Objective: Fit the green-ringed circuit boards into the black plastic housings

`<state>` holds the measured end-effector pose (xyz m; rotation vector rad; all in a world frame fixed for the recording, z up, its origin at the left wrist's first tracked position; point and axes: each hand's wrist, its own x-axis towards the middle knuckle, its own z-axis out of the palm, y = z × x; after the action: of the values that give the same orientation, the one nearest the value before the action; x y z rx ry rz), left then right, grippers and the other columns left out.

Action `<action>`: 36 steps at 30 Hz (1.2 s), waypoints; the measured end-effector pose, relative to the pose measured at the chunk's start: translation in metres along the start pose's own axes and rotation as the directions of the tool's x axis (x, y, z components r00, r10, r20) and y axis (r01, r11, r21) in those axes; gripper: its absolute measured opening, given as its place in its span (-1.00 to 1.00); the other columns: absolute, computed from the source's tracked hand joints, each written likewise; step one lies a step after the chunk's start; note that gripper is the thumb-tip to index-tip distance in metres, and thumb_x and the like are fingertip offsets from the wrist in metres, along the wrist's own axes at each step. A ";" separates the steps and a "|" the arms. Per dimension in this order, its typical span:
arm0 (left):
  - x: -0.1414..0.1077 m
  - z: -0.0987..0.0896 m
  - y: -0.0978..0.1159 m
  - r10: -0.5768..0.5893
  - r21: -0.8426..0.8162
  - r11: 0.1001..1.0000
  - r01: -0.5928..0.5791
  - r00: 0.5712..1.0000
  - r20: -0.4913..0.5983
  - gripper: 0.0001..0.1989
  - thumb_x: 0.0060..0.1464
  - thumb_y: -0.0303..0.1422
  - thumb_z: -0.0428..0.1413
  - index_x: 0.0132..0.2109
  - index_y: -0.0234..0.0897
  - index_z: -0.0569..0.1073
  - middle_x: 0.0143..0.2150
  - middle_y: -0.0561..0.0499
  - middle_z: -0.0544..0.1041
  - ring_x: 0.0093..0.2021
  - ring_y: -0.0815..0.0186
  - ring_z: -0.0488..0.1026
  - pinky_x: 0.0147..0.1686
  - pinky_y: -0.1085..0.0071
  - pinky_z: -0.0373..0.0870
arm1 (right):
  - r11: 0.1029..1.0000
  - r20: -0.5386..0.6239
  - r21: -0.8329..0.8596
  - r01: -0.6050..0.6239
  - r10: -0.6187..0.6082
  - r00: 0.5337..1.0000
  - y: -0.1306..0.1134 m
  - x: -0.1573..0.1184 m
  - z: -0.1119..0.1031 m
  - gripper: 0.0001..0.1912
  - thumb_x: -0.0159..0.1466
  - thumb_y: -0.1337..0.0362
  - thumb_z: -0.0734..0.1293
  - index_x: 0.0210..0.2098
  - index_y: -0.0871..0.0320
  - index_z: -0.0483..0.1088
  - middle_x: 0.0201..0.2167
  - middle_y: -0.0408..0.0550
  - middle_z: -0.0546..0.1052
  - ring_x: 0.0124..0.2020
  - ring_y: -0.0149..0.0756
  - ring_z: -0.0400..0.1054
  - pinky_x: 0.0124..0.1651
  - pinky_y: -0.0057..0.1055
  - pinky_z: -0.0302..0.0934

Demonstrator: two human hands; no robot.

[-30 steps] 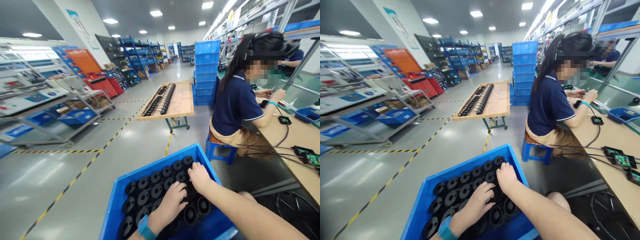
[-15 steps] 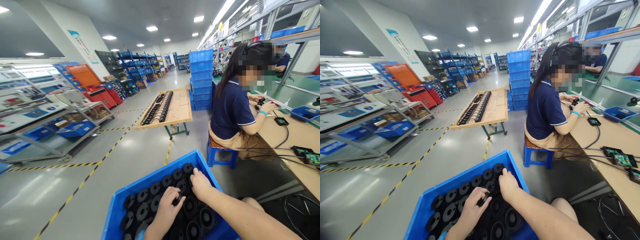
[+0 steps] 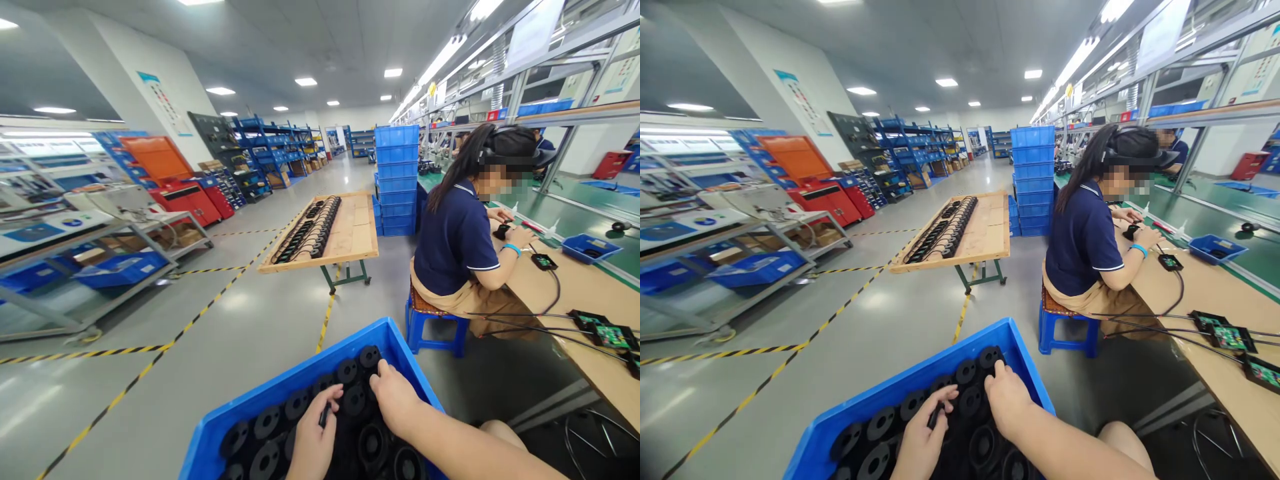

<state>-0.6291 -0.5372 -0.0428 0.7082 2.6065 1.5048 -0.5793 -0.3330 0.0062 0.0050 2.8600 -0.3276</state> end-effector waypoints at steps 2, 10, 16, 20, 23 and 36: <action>-0.001 0.005 -0.002 0.121 0.162 0.979 -0.127 0.992 0.046 -0.69 0.27 -0.16 0.01 -0.04 -0.16 0.56 -0.02 -0.18 0.56 -0.06 0.09 0.57 -0.08 0.17 0.59 | 0.998 -0.019 0.061 0.012 -0.011 1.000 0.001 -0.002 -0.001 -0.66 0.18 0.48 0.36 -0.04 0.19 0.48 0.02 0.18 0.45 0.01 -0.04 0.43 0.03 -0.25 0.35; -0.002 0.018 -0.024 0.261 0.523 0.784 -0.334 0.942 0.209 -0.77 0.20 -0.31 0.13 0.00 -0.09 0.53 0.08 -0.14 0.46 0.08 0.05 0.50 -0.04 0.15 0.58 | 0.913 -0.242 0.391 -0.115 0.223 0.944 0.008 0.007 0.003 -0.81 0.37 0.21 0.27 -0.16 0.17 0.46 -0.16 0.06 0.54 -0.12 -0.14 0.48 -0.08 -0.33 0.30; 0.002 0.012 -0.008 0.264 0.514 0.765 -0.388 0.917 0.300 -0.92 0.15 -0.44 0.14 -0.19 -0.17 0.46 -0.12 -0.07 0.47 -0.10 0.11 0.46 -0.18 0.21 0.54 | 0.967 -0.220 0.230 -0.108 0.160 0.962 0.009 0.023 -0.019 -0.65 0.26 0.50 0.22 -0.02 0.16 0.46 -0.17 0.06 0.55 -0.17 -0.21 0.48 -0.11 -0.37 0.26; 0.006 0.009 0.012 0.225 0.480 0.798 -0.364 0.919 0.323 -0.91 0.13 -0.46 0.17 -0.27 -0.21 0.39 -0.18 -0.05 0.43 -0.14 0.14 0.41 -0.17 0.21 0.48 | 0.978 -0.195 0.188 -0.091 0.128 0.972 0.017 0.031 -0.020 -0.67 0.35 0.45 0.17 0.03 0.11 0.42 -0.07 0.06 0.47 -0.05 -0.23 0.41 -0.01 -0.37 0.23; 0.007 0.009 0.011 0.251 0.420 0.838 -0.349 0.929 0.271 -0.84 0.16 -0.47 0.14 -0.36 -0.22 0.32 -0.17 -0.06 0.45 -0.13 0.17 0.41 -0.14 0.23 0.45 | 0.988 -0.161 0.137 -0.076 0.097 0.982 0.021 0.038 -0.018 -0.75 0.40 0.30 0.23 0.04 0.13 0.40 -0.05 0.10 0.41 -0.01 -0.18 0.37 0.02 -0.32 0.24; 0.030 -0.010 0.015 0.122 0.437 0.888 -0.141 0.990 0.072 -0.71 0.22 -0.10 0.02 -0.37 -0.18 0.36 -0.35 -0.03 0.52 -0.32 0.19 0.50 -0.19 0.27 0.43 | 0.997 -0.046 0.000 -0.083 0.083 0.995 -0.008 0.048 -0.029 -0.78 0.31 0.32 0.29 -0.14 0.24 0.54 0.00 0.22 0.41 -0.01 -0.04 0.40 -0.09 -0.17 0.43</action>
<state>-0.6531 -0.5263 -0.0192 0.9537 2.9488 0.9001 -0.6336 -0.3352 0.0226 0.1326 2.8951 -0.3112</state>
